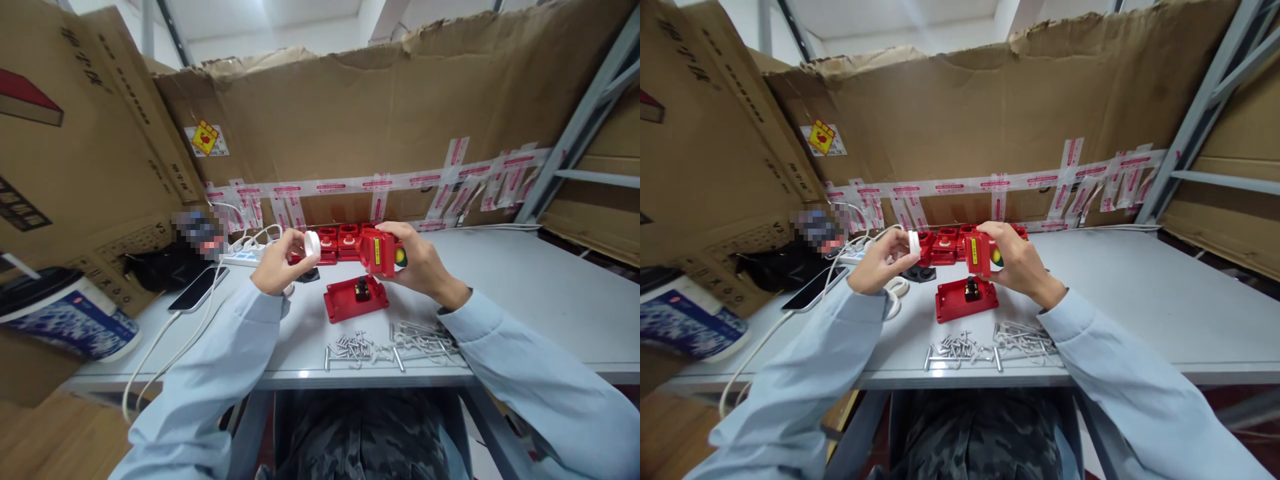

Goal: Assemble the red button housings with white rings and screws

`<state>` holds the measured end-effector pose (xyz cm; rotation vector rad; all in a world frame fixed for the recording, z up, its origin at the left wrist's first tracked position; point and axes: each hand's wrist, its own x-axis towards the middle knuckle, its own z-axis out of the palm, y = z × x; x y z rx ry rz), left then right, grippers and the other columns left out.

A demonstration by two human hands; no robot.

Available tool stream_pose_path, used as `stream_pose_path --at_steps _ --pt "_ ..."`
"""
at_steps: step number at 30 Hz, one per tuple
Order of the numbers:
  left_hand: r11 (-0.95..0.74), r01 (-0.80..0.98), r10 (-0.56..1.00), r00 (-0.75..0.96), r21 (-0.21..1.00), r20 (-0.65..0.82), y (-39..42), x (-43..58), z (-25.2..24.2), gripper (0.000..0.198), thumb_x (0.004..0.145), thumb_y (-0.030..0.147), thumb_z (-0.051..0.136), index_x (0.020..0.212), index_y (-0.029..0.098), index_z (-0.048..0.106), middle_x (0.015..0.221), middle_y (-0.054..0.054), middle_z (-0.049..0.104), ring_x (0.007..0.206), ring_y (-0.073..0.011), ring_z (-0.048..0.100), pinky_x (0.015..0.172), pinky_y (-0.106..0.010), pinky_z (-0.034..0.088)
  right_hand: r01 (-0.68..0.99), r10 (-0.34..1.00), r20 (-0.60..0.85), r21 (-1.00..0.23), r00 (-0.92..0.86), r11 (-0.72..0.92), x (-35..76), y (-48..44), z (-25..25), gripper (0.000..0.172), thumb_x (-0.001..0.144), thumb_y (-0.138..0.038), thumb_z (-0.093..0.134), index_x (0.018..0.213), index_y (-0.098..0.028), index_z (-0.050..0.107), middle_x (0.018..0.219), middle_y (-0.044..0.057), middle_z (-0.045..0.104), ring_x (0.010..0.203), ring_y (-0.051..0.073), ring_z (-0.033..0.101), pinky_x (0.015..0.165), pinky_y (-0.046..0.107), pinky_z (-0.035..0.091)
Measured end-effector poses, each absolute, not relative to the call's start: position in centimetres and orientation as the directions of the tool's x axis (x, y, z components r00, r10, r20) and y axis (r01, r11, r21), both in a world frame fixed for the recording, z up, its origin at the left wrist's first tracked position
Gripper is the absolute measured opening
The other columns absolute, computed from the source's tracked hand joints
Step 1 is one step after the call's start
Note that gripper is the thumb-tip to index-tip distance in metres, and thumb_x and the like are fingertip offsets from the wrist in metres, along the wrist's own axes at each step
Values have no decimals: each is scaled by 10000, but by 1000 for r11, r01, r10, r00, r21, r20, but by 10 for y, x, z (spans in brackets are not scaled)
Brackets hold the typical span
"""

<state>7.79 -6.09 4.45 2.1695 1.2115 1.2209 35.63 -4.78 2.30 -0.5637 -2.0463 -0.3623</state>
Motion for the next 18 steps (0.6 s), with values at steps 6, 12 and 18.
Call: stream_pose_path --at_steps 6,12,18 --pt "-413 852 905 344 322 251 -82 10 45 508 663 545 637 1016 184 582 826 -35 658 759 -190 615 741 -312 481 564 292 847 12 -445 826 356 -50 24 689 690 -360 726 1267 -211 381 1187 125 571 1100 276 569 821 386 540" --pt "-251 954 967 239 166 86 -69 -20 11 540 657 578 581 1009 171 613 899 -88 670 843 -259 625 775 -360 468 610 343 835 -10 -431 792 355 -50 23 669 697 -364 719 1252 -214 378 1181 117 572 1076 259 580 782 360 542" --pt "-350 904 928 299 248 221 -70 -23 5 603 707 605 573 1118 163 560 1015 -107 627 907 -261 604 825 -382 473 677 477 795 -118 -374 727 359 -44 21 709 692 -474 700 1248 -195 361 1158 126 585 984 263 616 762 381 531"
